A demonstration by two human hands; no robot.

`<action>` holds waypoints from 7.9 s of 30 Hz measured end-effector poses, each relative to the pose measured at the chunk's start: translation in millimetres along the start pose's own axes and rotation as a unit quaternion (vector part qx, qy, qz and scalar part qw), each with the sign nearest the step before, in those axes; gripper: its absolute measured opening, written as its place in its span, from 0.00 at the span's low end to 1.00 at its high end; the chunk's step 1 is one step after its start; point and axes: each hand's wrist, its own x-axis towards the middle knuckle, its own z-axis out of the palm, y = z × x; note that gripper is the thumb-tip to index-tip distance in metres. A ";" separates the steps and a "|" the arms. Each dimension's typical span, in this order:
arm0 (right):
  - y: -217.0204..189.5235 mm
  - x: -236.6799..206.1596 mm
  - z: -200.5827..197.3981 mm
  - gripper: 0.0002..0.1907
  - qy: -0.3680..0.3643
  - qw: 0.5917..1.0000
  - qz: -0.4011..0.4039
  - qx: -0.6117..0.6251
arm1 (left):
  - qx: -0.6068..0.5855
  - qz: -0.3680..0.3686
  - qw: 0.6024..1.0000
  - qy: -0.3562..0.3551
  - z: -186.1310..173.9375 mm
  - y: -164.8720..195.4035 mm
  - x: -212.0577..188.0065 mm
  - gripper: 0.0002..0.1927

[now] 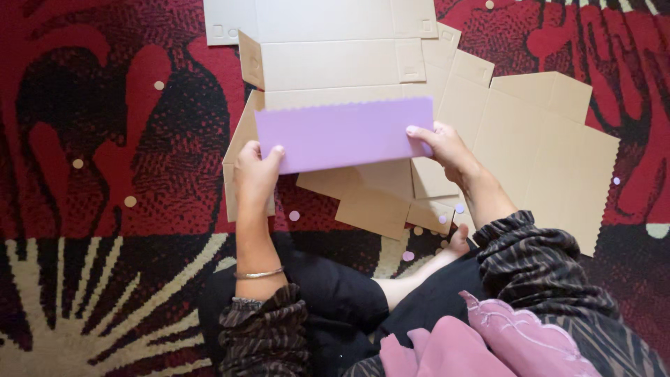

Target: The person assembles a purple cardboard box by folding and tucking flaps into slots. They then place a purple paper insert into a larger flat cardboard sheet and fold the sheet around it to form a box.

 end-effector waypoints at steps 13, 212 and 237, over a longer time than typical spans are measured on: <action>51.3 3.5 5.1 0.18 -0.031 0.990 0.027 -0.135 | 0.189 -0.057 0.980 -0.037 15.1 -29.5 -15.1 0.25; -18.9 32.0 4.1 0.24 -0.102 0.870 -0.223 -0.427 | -0.024 0.313 0.947 0.061 126.6 -8.4 35.5 0.26; 41.0 -107.7 54.2 0.73 -0.225 0.671 -0.067 -0.703 | 0.083 0.095 0.982 -0.143 88.3 34.8 -123.3 0.59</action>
